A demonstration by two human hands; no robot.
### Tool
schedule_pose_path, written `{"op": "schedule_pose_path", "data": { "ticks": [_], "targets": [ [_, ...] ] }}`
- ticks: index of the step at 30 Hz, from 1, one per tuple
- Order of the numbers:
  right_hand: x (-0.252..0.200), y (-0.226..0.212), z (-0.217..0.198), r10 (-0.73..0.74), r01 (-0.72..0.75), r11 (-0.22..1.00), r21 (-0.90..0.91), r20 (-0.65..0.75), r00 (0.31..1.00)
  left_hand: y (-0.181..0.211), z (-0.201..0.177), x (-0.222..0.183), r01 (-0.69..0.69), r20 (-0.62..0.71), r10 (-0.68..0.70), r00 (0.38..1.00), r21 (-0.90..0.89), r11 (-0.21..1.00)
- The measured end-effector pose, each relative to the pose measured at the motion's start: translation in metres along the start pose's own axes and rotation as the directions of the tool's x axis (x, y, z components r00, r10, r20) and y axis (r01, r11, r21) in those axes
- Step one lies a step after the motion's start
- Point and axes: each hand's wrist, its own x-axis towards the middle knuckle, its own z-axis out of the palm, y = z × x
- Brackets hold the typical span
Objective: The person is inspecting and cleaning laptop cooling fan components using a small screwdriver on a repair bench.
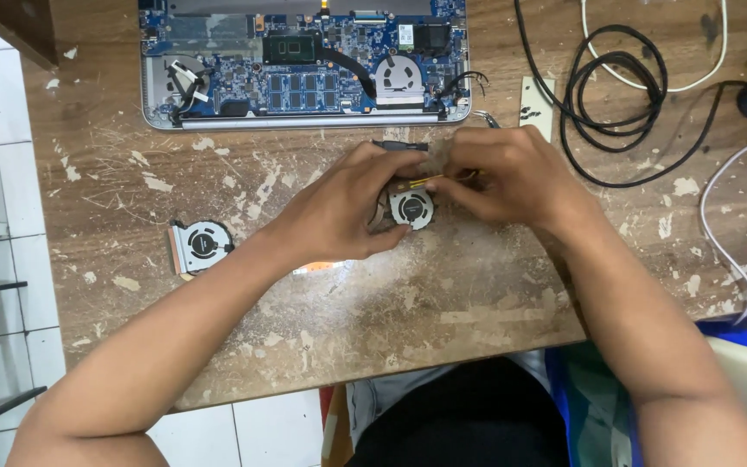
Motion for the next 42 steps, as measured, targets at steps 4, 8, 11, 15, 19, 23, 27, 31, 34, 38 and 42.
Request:
{"op": "schedule_pose_path", "data": {
  "ticks": [4, 8, 11, 15, 19, 23, 27, 31, 34, 38, 42],
  "targets": [
    [-0.014, 0.012, -0.015, 0.033, -0.033, 0.999, -0.011, 0.007, 0.999, -0.001, 0.001, 0.003, -0.007, 0.001, 0.007, 1.000, 0.009, 1.000],
    [-0.022, 0.018, -0.020, 0.083, -0.081, 0.995, -0.061, 0.017, 0.996, -0.004, 0.005, 0.002, 0.027, 0.011, -0.027, 1.000, 0.023, 0.999],
    [-0.022, 0.020, -0.016, 0.109, -0.105, 0.990, -0.090, 0.040, 0.993, -0.003, 0.004, 0.002, 0.045, 0.030, -0.046, 0.999, 0.035, 0.998],
    [-0.020, 0.022, -0.009, 0.113, -0.107, 0.989, -0.106, 0.059, 0.992, 0.005, -0.001, 0.004, 0.051, 0.037, -0.053, 0.998, 0.049, 0.997],
    [-0.012, 0.011, -0.010, 0.114, -0.107, 0.989, -0.103, 0.059, 0.992, 0.003, 0.000, 0.005, 0.041, 0.036, -0.043, 0.998, 0.049, 0.998],
    [-0.002, 0.003, -0.010, 0.049, -0.041, 0.995, -0.095, 0.082, 0.995, 0.005, -0.002, 0.006, 0.023, 0.023, -0.025, 0.999, 0.065, 0.998],
    [0.003, -0.002, -0.007, 0.025, -0.017, 0.997, -0.076, 0.103, 0.994, 0.002, 0.000, 0.004, 0.017, 0.010, -0.018, 1.000, 0.060, 0.998],
    [0.008, -0.014, -0.007, -0.004, 0.012, 0.996, -0.087, 0.086, 0.996, 0.004, 0.000, 0.004, 0.019, 0.005, -0.020, 1.000, 0.062, 0.998],
    [0.010, -0.018, -0.006, -0.035, 0.044, 0.995, -0.088, 0.102, 0.994, 0.006, -0.002, 0.004, 0.020, 0.008, -0.021, 1.000, 0.064, 0.998],
    [0.005, -0.014, 0.001, -0.055, 0.063, 0.990, -0.126, 0.065, 0.996, 0.009, -0.003, 0.004, 0.037, 0.022, -0.039, 0.999, 0.067, 0.997],
    [-0.008, 0.003, -0.012, -0.037, 0.037, 0.997, -0.069, 0.010, 0.999, 0.005, -0.001, 0.004, 0.029, 0.017, -0.030, 0.999, 0.074, 0.997]
  ]
}}
